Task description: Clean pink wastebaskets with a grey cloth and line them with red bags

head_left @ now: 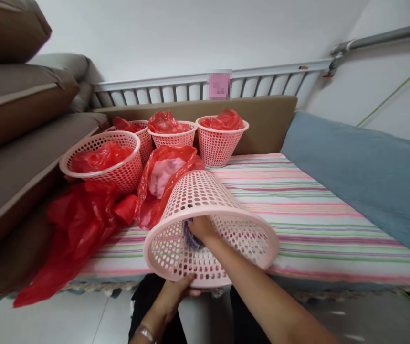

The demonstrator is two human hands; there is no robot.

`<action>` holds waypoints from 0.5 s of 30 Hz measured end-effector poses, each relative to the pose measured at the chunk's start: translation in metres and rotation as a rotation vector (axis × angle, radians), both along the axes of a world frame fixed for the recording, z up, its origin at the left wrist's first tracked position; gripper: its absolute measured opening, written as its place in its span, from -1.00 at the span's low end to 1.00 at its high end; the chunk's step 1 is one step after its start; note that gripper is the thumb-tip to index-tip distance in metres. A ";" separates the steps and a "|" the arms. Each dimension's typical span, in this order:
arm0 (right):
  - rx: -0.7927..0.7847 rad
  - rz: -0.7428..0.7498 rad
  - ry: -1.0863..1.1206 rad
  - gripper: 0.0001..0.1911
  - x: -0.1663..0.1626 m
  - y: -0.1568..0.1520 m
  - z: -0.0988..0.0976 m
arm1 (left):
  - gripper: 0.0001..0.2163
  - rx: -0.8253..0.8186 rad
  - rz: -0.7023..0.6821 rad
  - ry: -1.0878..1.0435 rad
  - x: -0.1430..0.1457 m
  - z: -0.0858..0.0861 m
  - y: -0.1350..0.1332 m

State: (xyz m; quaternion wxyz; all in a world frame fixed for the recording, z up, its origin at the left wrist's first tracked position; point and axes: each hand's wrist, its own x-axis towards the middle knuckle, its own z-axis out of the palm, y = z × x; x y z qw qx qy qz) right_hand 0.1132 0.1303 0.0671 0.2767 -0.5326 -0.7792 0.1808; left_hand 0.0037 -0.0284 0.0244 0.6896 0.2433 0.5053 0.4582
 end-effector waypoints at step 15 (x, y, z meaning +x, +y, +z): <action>-0.007 0.141 -0.094 -0.47 0.026 -0.096 -0.001 | -0.31 0.086 0.029 -0.036 -0.012 0.015 -0.014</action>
